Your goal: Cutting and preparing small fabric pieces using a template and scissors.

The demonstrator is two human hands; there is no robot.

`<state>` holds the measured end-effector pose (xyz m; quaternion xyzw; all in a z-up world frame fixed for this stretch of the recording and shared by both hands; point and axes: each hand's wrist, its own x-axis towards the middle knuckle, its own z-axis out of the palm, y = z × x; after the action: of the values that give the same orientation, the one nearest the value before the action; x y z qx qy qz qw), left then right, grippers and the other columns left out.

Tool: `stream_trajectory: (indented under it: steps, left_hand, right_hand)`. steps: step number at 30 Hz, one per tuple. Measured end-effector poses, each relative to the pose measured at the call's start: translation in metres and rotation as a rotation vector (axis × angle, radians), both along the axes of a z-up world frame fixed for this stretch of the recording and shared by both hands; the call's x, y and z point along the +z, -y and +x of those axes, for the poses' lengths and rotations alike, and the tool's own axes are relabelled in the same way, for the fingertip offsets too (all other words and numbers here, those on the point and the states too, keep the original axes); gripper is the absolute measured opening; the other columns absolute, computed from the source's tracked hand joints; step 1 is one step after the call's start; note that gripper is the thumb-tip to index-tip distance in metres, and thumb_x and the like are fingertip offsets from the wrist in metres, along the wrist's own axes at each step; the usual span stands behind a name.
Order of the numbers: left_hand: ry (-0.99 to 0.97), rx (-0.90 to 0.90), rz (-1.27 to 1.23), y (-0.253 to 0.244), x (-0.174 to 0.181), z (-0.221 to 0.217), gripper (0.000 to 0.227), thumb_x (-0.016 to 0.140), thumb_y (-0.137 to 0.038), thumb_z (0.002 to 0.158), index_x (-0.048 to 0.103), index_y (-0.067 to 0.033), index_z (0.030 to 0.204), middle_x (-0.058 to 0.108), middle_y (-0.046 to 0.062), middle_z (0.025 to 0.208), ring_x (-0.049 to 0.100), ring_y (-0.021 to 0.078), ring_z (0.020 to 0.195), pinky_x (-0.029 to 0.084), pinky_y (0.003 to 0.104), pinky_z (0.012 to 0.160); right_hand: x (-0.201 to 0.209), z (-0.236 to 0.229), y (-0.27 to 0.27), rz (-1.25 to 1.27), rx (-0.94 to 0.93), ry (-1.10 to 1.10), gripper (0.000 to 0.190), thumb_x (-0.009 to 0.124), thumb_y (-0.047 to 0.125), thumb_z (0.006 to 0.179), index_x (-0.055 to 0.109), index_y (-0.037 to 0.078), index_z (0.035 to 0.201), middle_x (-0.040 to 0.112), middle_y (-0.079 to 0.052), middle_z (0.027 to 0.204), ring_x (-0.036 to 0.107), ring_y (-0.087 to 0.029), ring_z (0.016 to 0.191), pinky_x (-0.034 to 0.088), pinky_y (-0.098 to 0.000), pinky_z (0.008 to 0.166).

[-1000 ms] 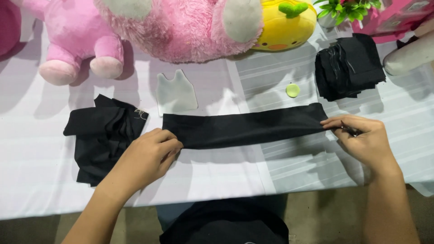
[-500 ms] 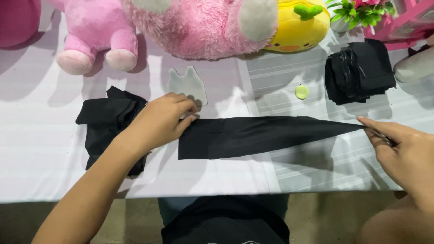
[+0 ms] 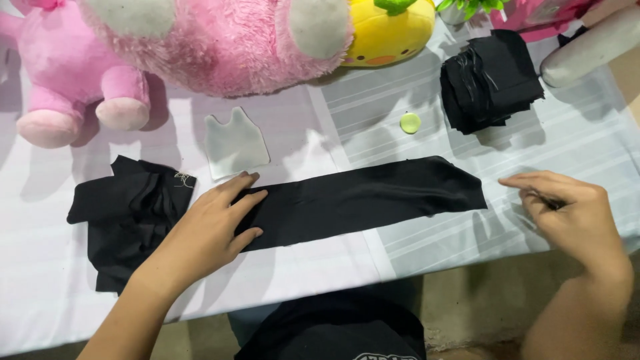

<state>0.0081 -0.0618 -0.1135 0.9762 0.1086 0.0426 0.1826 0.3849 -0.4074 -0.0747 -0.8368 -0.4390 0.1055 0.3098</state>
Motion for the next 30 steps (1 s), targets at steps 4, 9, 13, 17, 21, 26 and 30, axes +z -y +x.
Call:
stream_trajectory:
  steps: [4,9,13,17,21,26,30]
  left_hand:
    - [-0.028,0.002,-0.026,0.001,0.004,-0.002,0.063,0.075,-0.027,0.084,0.055,-0.0072,0.141,0.048,0.018,0.149,0.041,0.0375,0.142,0.036,0.05,0.114]
    - [-0.071,-0.078,0.134,-0.004,0.015,0.005,0.065,0.074,-0.029,0.08,0.056,-0.008,0.139,0.049,0.019,0.149,0.041,0.0386,0.143,0.035,0.049,0.116]
    - [0.035,-0.192,0.122,0.006,0.046,0.059,0.051,0.071,-0.027,0.084,0.061,-0.0071,0.131,0.06,0.017,0.136,0.053,0.0347,0.129,0.042,0.046,0.108]
    - [0.05,-0.407,-0.146,0.022,0.046,0.142,0.032,0.068,-0.021,0.09,0.065,-0.0069,0.118,0.068,0.012,0.11,0.063,0.0356,0.101,0.05,0.047,0.085]
    - [0.171,-0.52,-0.192,0.052,0.016,0.24,0.011,0.06,-0.014,0.088,0.066,-0.0091,0.095,0.07,0.012,0.089,0.066,0.0364,0.084,0.049,0.049,0.068]
    - [0.104,-0.489,-0.173,0.097,-0.019,0.31,0.015,0.07,-0.025,0.088,0.07,-0.0145,0.098,0.072,0.006,0.086,0.075,0.0321,0.085,0.061,0.045,0.072]
    - [0.065,-0.545,-0.115,0.112,-0.013,0.314,0.02,0.075,-0.019,0.083,0.07,-0.0065,0.097,0.069,0.013,0.09,0.071,0.0349,0.088,0.06,0.045,0.072]
  right_hand:
    - [0.005,0.002,-0.015,-0.007,-0.145,-0.116,0.019,0.066,-0.003,0.101,0.075,0.0,0.117,0.076,-0.012,0.112,0.069,-0.014,0.104,0.052,-0.0238,0.094]
    - [0.007,-0.003,-0.042,-0.49,-0.213,-0.143,0.027,0.071,0.033,0.092,0.082,0.01,0.098,0.082,-0.004,0.089,0.071,-0.017,0.083,0.048,-0.0306,0.081]
    - [-0.021,0.005,-0.038,-0.443,-0.149,-0.081,0.015,0.08,0.027,0.087,0.079,0.014,0.093,0.078,0.001,0.086,0.069,-0.014,0.083,0.047,-0.0293,0.08]
    - [-0.036,0.003,-0.029,-0.235,-0.056,0.012,0.003,0.072,0.017,0.091,0.071,0.014,0.091,0.074,0.002,0.088,0.062,-0.016,0.074,0.046,-0.0304,0.073]
    - [-0.037,-0.008,-0.024,-0.117,-0.082,0.011,0.008,0.072,0.018,0.094,0.07,0.013,0.099,0.074,0.001,0.099,0.065,-0.016,0.081,0.048,-0.0303,0.075]
    - [-0.049,-0.012,-0.021,0.048,-0.096,0.055,0.011,0.076,0.01,0.089,0.074,0.016,0.098,0.075,-0.006,0.092,0.073,-0.029,0.095,0.06,-0.0381,0.072]
    - [-0.05,-0.014,-0.016,0.064,-0.136,0.079,0.015,0.076,0.005,0.086,0.075,0.012,0.1,0.075,-0.007,0.084,0.072,-0.03,0.081,0.059,-0.0382,0.066]
